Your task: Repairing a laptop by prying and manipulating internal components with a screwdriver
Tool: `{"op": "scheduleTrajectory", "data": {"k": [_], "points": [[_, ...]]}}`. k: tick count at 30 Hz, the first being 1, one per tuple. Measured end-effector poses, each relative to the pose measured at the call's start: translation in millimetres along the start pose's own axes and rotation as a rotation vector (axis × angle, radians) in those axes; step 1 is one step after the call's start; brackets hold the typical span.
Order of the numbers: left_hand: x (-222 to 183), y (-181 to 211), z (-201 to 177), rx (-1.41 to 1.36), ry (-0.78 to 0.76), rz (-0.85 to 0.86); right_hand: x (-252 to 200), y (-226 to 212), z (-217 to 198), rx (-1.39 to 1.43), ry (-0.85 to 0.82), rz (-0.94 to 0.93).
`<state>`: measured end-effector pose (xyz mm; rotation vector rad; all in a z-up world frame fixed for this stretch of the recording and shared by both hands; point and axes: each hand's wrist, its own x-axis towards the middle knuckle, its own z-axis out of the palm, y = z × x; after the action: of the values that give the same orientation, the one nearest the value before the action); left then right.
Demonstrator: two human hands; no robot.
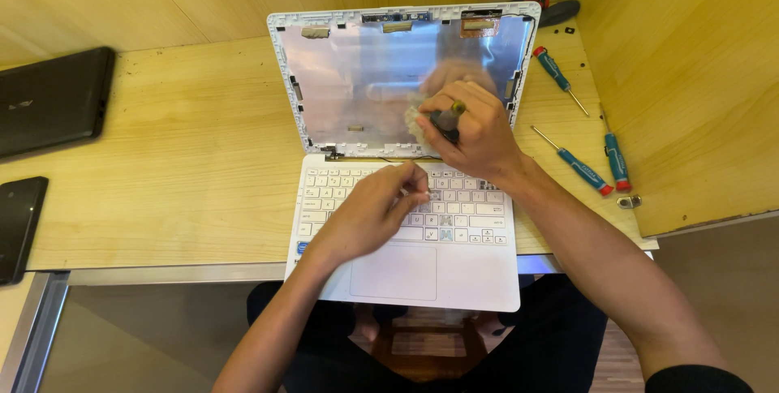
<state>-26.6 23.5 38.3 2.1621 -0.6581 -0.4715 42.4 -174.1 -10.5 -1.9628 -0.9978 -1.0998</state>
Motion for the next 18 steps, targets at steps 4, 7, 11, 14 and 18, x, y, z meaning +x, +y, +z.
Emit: {"op": "scheduleTrajectory", "data": {"k": [4, 7, 11, 14, 18], "points": [[-19.2, -12.5, 23.2, 0.145, 0.042, 0.225, -14.9, 10.8, 8.7, -0.025, 0.016, 0.001], [-17.8, -30.7, 42.1, 0.379, 0.125, 0.29, -18.8, 13.9, 11.6, -0.035, -0.012, -0.021], [-14.9, -36.8, 50.7, 0.497, 0.184, 0.319, -14.9, 10.9, 10.0, -0.048, -0.013, -0.022], [-14.8, -38.2, 54.9, 0.616, 0.205, 0.335, -14.4, 9.7, 10.4, -0.049, -0.022, -0.019], [-13.0, -40.4, 58.7, 0.713, 0.25, 0.387, -19.2, 14.8, 12.7, -0.079, -0.019, -0.053]]}}
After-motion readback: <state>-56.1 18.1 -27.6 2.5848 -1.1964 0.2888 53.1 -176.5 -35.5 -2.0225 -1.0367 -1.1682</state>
